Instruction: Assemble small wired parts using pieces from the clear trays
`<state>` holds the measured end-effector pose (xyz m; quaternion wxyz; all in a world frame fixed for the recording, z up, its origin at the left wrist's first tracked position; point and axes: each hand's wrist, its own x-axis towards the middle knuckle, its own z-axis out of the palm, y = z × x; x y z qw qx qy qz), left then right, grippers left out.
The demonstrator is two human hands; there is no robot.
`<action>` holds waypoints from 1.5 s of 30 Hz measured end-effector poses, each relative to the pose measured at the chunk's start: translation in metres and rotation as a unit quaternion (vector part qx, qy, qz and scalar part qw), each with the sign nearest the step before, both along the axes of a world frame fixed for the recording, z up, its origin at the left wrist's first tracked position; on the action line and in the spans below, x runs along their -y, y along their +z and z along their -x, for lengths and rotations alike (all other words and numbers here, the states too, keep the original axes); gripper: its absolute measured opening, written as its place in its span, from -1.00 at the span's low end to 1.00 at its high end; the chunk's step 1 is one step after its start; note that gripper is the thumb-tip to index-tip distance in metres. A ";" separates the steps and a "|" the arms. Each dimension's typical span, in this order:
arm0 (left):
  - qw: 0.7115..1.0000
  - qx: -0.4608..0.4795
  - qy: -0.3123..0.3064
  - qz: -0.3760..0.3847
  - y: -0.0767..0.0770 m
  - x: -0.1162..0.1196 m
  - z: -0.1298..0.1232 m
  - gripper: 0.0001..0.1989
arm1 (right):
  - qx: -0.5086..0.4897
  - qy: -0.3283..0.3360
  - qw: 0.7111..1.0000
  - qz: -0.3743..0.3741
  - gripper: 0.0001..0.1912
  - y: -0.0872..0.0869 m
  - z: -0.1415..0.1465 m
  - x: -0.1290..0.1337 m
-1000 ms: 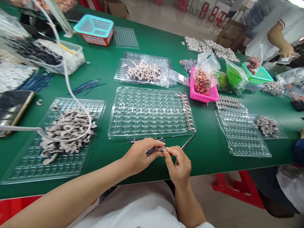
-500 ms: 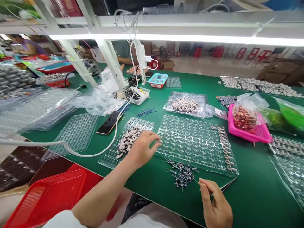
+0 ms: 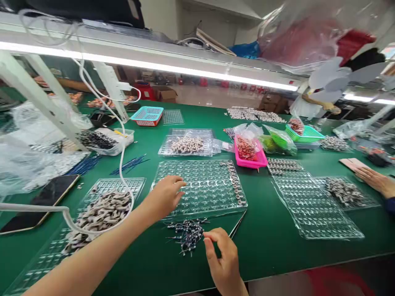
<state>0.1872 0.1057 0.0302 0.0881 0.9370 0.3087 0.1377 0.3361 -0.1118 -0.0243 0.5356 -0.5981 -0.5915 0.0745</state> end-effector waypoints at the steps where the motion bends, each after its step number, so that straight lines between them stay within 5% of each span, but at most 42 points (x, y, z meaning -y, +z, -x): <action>1: 1.000 -0.004 -0.023 0.012 0.001 -0.002 -0.029 -0.75 | 0.000 0.000 1.000 0.002 -0.84 -0.001 0.000 0.001; 5: 0.999 -0.008 -0.027 0.025 -0.003 -0.024 -0.131 -0.78 | -0.006 0.005 1.000 0.008 -0.84 -0.007 0.001 0.003; 9: 0.999 -0.018 0.024 0.046 -0.011 -0.052 -0.192 -0.70 | -0.006 0.004 1.000 -0.015 -0.85 -0.009 0.002 0.000; 13: 0.993 -0.038 0.070 0.082 -0.019 -0.065 -0.221 -0.70 | -0.003 -0.008 0.999 -0.031 -0.88 -0.009 0.002 -0.003; 18: 0.987 -0.015 0.116 0.109 -0.021 -0.062 -0.229 -0.71 | -0.003 -0.002 1.000 -0.030 -0.89 -0.009 0.003 -0.003; 25: 0.980 0.097 0.080 0.155 0.015 -0.033 -0.196 -0.80 | -0.031 -0.020 0.999 -0.014 -0.85 -0.001 -0.002 0.002; 31: 0.951 0.170 0.018 0.258 0.031 0.028 -0.097 -0.75 | -0.050 -0.060 0.997 0.025 -0.86 0.011 -0.017 0.013; 37: 0.907 0.155 0.001 0.393 0.014 0.078 -0.014 -0.67 | 0.062 -0.022 0.985 0.158 -0.87 0.014 -0.027 0.010; 45: 0.820 0.245 0.006 0.516 -0.019 0.079 -0.009 -0.75 | 0.249 -0.056 0.939 0.230 -0.88 0.000 -0.009 -0.017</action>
